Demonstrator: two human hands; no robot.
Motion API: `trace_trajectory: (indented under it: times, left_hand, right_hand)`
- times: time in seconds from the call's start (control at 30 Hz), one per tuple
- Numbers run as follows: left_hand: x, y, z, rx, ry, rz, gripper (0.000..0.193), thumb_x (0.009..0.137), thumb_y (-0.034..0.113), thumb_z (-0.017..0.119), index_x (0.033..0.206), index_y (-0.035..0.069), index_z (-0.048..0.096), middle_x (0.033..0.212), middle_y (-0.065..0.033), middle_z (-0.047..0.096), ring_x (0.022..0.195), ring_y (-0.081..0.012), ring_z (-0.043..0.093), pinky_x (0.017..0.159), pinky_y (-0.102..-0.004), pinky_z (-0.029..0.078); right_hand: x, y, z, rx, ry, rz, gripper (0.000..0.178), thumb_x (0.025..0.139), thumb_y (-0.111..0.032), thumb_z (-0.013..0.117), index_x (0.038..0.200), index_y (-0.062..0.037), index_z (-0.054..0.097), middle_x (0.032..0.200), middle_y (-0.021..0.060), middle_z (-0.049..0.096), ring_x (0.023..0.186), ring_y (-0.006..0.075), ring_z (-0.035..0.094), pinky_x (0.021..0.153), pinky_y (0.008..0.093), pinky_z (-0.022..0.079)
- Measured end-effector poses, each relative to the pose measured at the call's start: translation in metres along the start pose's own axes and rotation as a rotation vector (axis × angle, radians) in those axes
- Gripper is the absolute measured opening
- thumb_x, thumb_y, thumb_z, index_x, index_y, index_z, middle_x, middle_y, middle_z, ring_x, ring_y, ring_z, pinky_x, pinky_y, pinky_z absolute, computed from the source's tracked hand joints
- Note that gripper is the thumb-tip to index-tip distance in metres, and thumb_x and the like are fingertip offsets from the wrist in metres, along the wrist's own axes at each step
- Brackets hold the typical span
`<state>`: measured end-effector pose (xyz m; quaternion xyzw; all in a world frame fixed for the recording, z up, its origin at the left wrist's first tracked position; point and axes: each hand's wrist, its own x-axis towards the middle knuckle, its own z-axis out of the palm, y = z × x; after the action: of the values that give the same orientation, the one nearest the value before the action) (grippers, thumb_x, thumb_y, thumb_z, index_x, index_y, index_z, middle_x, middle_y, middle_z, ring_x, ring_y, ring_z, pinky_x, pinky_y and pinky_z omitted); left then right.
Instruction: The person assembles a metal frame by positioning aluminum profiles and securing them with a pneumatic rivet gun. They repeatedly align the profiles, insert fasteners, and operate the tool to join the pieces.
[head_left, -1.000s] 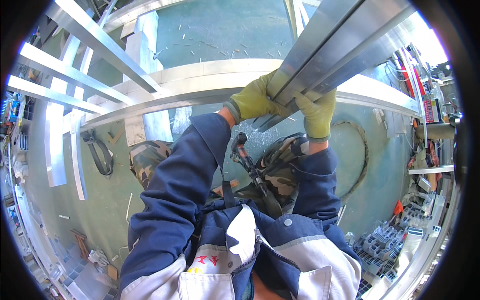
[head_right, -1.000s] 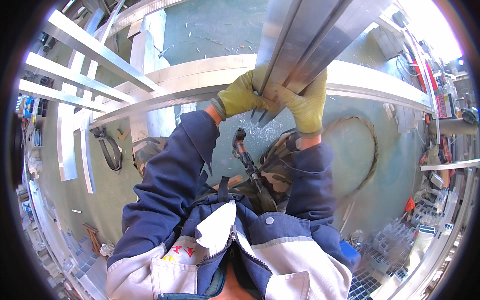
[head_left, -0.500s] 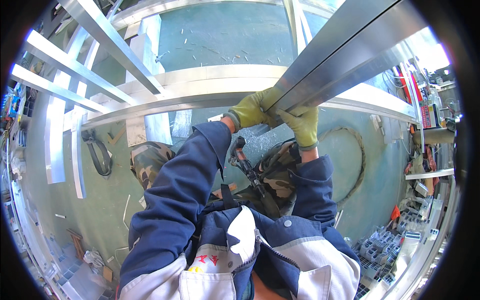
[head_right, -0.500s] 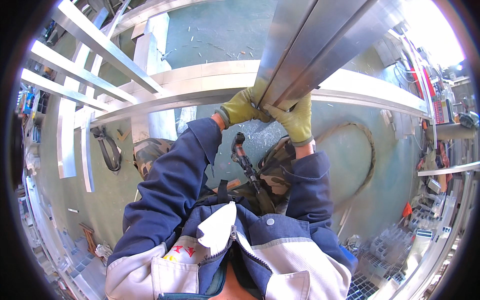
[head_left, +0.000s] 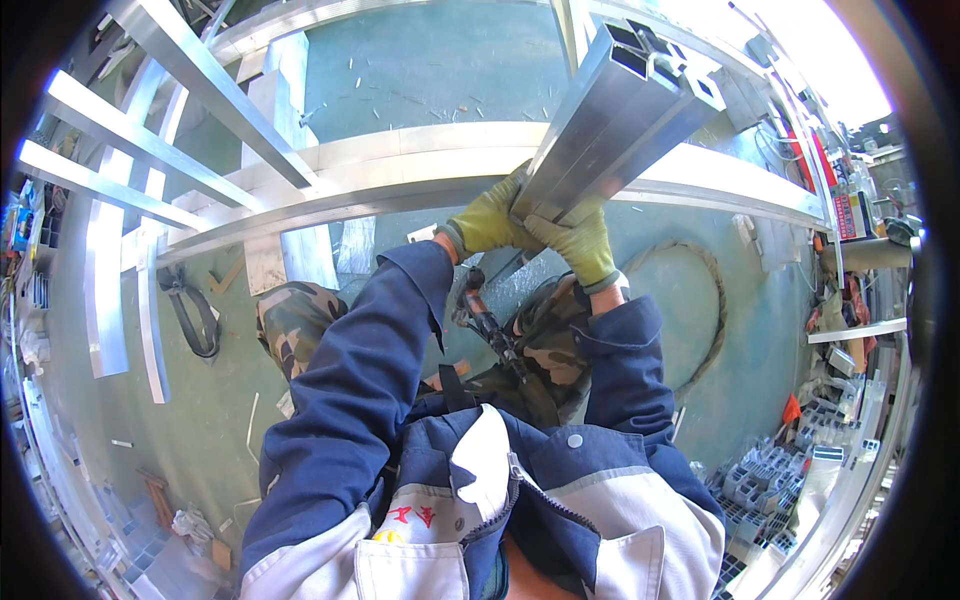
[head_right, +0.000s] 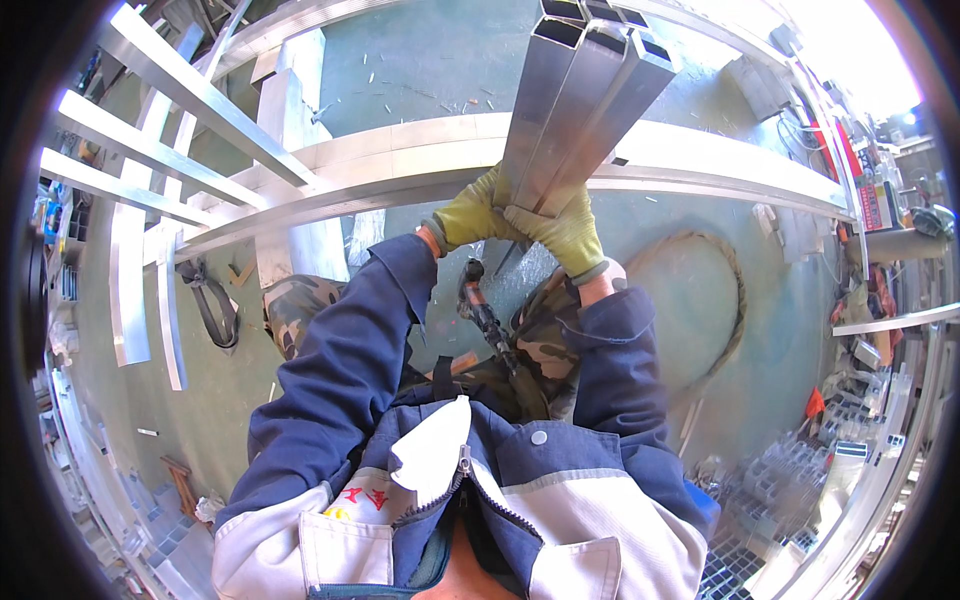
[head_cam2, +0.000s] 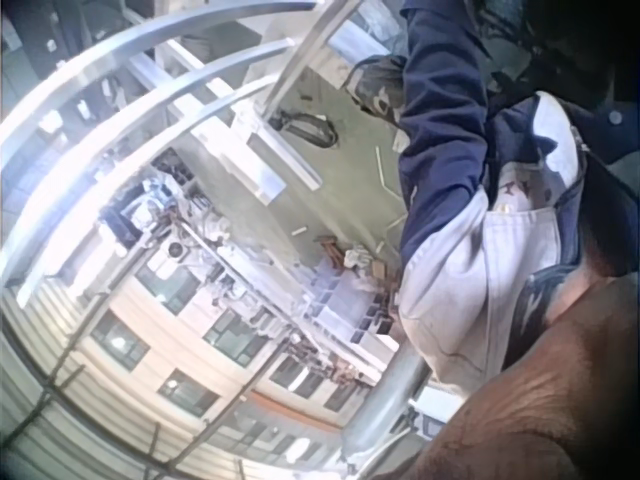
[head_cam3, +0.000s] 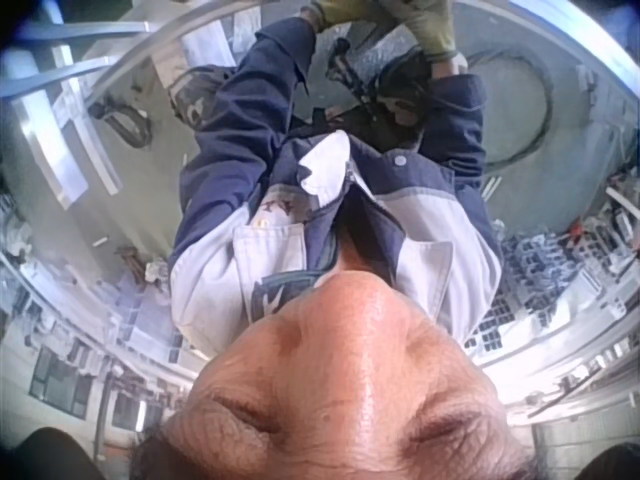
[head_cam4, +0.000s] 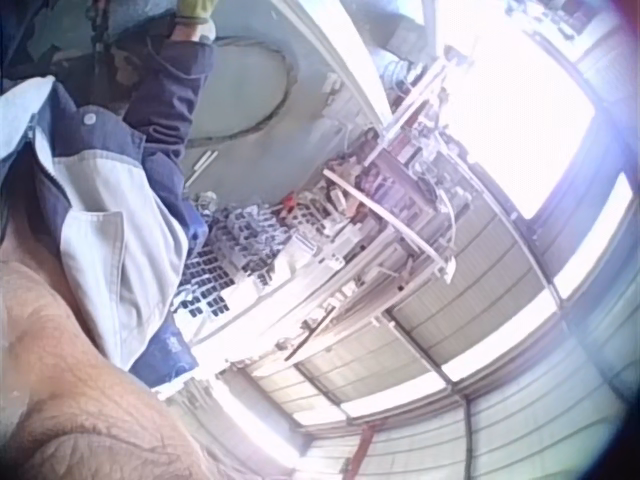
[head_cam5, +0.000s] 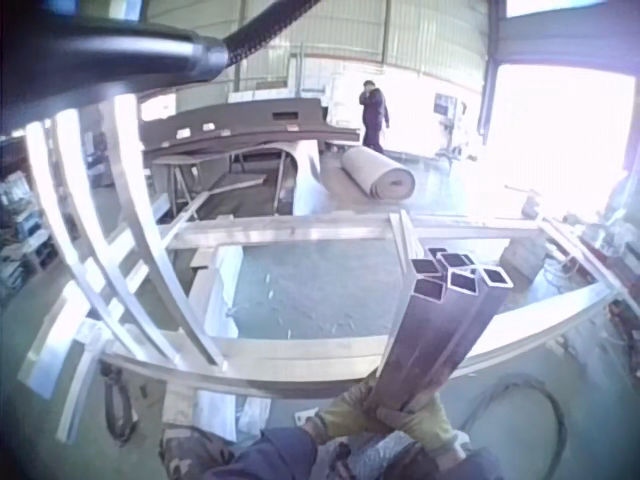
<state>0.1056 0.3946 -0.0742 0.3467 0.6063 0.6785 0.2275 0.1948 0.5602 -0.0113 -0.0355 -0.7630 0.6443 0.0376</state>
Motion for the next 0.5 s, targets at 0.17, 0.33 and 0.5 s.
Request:
trace_trajectory:
  times: [0.17,0.33,0.5]
  left_hand:
    - [0.002,-0.002,0.008,-0.054,0.057,-0.110,0.108,0.062,0.004,0.100,0.155,0.011,0.046,0.145,-0.0054,0.062,0.132,-0.0199,0.058,0.113,-0.0375,0.049]
    - [0.009,0.053,0.016,0.074,0.021,-0.102,0.106,0.065,-0.002,0.096,0.157,0.009,0.043,0.146,-0.0063,0.062,0.133,-0.0195,0.057,0.112,-0.0372,0.051]
    - [-0.001,0.047,0.011,0.081,0.031,0.070,0.114,0.071,0.016,0.096,0.165,0.010,0.031,0.145,-0.0171,0.062,0.129,-0.0288,0.061,0.112,-0.0384,0.048]
  right_hand:
    - [-0.001,0.010,0.007,0.004,0.134,-0.017,0.048,0.078,-0.011,0.092,0.120,-0.0010,0.068,0.107,0.0073,0.075,0.095,0.0169,0.071,0.081,0.0314,0.059]
    - [-0.014,-0.029,-0.002,-0.117,0.144,-0.172,0.031,0.084,-0.007,0.087,0.110,0.0013,0.075,0.100,0.0054,0.077,0.087,0.0148,0.072,0.075,0.0285,0.058]
    - [-0.022,-0.038,0.004,0.276,0.129,-0.049,0.039,0.082,-0.010,0.090,0.115,0.0020,0.073,0.105,0.0066,0.077,0.091,0.0152,0.071,0.078,0.0304,0.059]
